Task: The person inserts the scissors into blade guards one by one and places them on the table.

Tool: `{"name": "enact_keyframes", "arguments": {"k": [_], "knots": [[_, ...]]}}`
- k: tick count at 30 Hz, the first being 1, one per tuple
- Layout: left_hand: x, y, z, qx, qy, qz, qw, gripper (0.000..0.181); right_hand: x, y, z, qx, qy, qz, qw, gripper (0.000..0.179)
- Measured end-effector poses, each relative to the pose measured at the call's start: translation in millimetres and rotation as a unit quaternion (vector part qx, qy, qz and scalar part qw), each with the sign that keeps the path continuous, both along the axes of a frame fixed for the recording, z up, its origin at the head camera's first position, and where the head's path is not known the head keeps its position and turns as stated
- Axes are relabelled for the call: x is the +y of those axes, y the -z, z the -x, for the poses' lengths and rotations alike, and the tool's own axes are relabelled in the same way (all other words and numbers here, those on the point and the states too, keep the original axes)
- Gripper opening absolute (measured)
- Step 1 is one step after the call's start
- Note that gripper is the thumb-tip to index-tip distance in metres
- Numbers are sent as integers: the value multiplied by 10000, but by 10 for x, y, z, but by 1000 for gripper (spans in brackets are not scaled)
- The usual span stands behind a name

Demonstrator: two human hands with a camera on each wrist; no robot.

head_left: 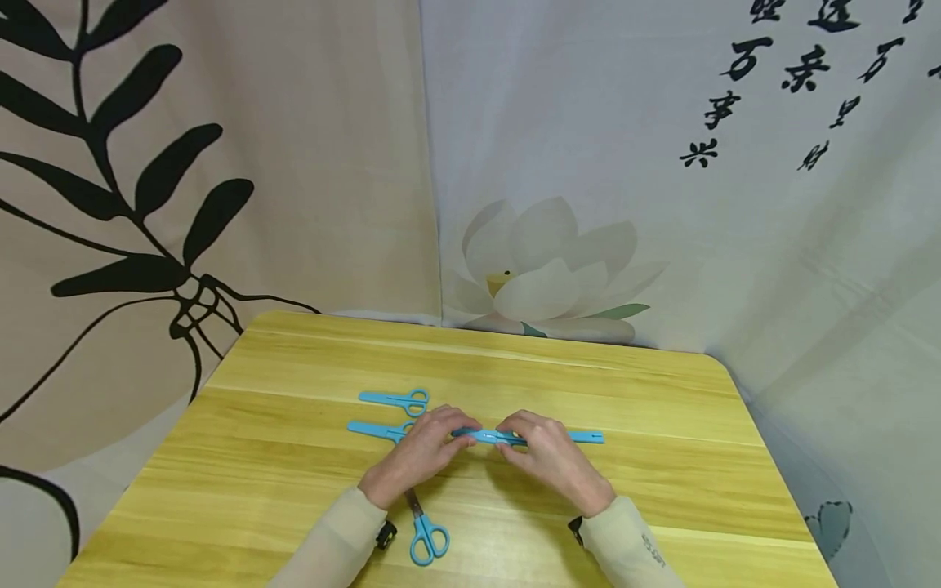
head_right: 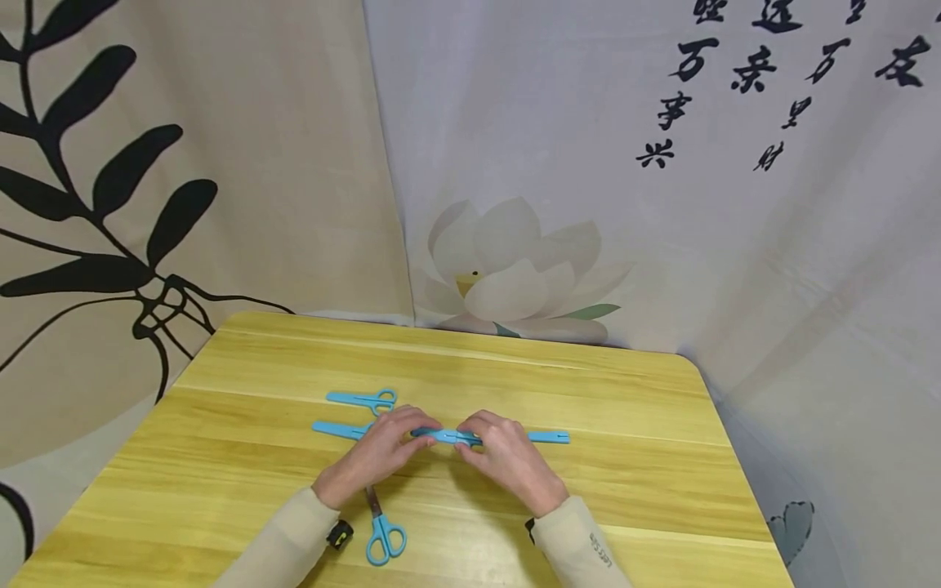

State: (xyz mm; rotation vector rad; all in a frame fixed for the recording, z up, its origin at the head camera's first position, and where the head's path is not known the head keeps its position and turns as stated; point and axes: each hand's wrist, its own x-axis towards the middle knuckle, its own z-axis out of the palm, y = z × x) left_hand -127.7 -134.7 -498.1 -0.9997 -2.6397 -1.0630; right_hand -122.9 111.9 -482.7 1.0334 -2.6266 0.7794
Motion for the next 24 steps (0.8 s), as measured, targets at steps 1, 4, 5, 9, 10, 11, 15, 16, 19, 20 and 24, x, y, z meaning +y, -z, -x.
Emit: {"name": "enact_keyframes", "arguments": {"k": [1,4,5,9,10,11,15,16,19,20,24], "knots": [[-1,-1,-2,65,-3,69,10000,20,-2,-2,0,-28,3,25,10000,18],[-9,-4,-7,236,-14,261,9994,20,-3,1,1,-77,16,51,10000,18],[-13,-3,-8,289,-12,303,9991,19,-2,5,0,-93,21,45,9999,18],[-39,8,-15,374,15,293,9989,17,-10,13,-10,-167,7,-8,9999,17],[-47,12,-18,369,31,277,9989,18,-16,12,-15,-180,4,-20,9998,17],[-53,12,-23,336,49,244,9991,18,-22,13,-19,-171,-5,-33,9998,17],[-74,2,-45,174,86,213,9996,20,-61,15,-39,-75,-71,-74,9999,17],[-78,1,-50,163,77,229,9996,20,-72,15,-43,-56,-94,-86,9999,17],[-87,7,-59,203,49,280,9994,19,-105,21,-48,9,-130,-164,9998,18],[-90,12,-61,234,42,285,9993,19,-115,25,-50,32,-132,-199,9997,18],[-101,21,-74,301,-13,323,9990,18,-151,32,-55,108,-119,-310,9994,19]]}}
